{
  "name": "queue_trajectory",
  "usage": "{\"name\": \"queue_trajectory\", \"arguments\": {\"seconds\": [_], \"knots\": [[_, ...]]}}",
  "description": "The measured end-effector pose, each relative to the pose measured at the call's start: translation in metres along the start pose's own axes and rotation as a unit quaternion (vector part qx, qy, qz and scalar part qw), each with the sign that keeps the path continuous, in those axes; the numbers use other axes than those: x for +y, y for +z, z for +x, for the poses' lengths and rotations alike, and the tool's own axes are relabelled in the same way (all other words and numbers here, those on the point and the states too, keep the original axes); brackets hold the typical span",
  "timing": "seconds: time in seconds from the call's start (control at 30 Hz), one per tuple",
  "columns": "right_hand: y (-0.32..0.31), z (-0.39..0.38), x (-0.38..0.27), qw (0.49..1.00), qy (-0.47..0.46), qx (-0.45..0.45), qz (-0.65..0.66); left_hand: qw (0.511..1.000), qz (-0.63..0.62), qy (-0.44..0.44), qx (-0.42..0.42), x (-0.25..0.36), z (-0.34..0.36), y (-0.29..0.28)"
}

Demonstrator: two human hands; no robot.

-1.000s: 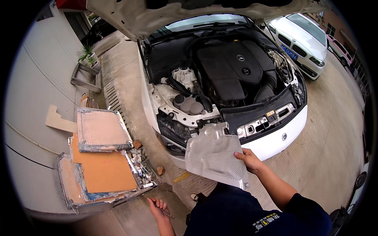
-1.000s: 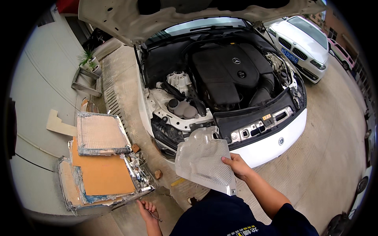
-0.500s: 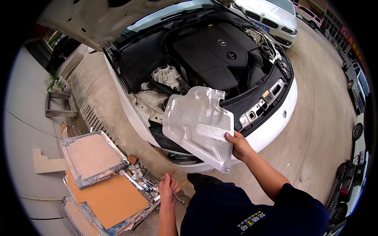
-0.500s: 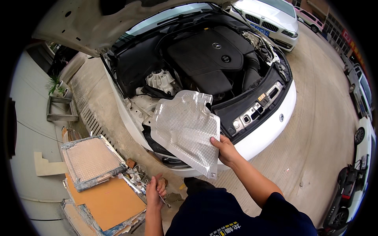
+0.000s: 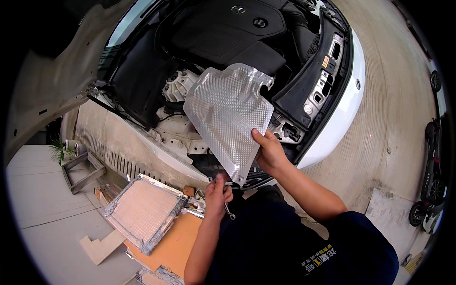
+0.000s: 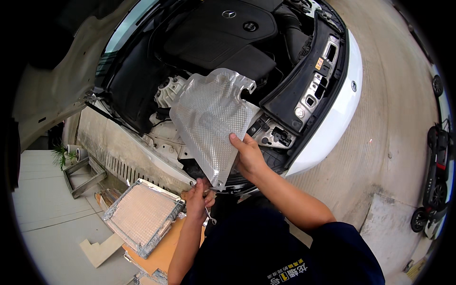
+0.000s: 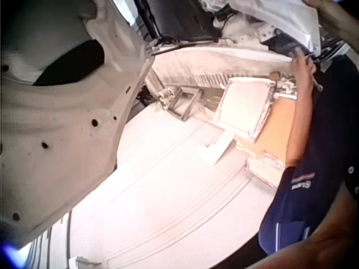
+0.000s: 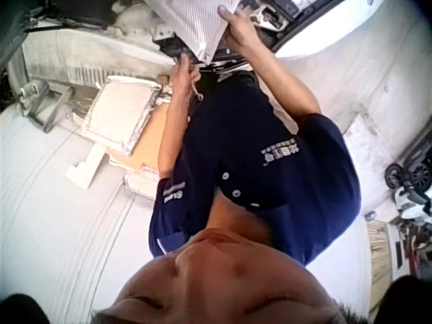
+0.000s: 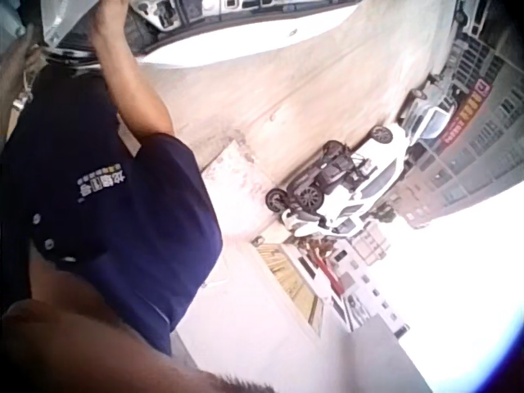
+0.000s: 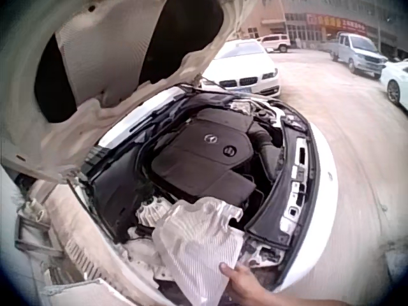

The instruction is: The person installs a silver textured heat shield in the engine bay of a car. They position the shield by hand and then use an open-end wrench to tighten several bolts securing the piece to the frame.

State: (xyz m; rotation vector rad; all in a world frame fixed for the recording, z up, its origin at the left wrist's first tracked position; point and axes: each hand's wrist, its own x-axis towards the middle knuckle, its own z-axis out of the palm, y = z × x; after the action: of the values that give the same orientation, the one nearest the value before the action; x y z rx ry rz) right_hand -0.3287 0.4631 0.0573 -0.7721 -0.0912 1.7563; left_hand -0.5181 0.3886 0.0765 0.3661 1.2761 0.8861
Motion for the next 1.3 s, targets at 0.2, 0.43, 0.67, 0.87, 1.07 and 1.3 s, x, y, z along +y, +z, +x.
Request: {"name": "queue_trajectory", "arguments": {"seconds": [0.2,0.43,0.67,0.87,1.07,1.3], "knots": [[0.000,0.008,0.032,0.983,-0.165,0.083,-0.020,0.973,0.173,-0.059,-0.142,0.032,0.054,-0.006],[-0.006,-0.002,0.054,0.904,-0.278,0.264,-0.190,0.928,0.177,-0.218,-0.246,0.126,0.114,-0.043],[0.034,0.032,0.104,0.753,-0.431,0.358,-0.347,0.846,0.313,-0.271,-0.337,0.239,0.190,-0.082],[0.048,0.079,0.097,0.502,-0.552,0.448,-0.492,0.839,0.287,-0.309,-0.342,0.305,0.241,-0.058],[0.078,0.115,0.039,0.298,-0.613,0.475,-0.557,0.827,0.303,-0.328,-0.341,0.336,0.275,-0.035],[0.082,0.132,0.000,0.374,-0.466,0.259,-0.758,0.827,0.307,-0.360,-0.304,0.339,0.314,-0.036]]}}
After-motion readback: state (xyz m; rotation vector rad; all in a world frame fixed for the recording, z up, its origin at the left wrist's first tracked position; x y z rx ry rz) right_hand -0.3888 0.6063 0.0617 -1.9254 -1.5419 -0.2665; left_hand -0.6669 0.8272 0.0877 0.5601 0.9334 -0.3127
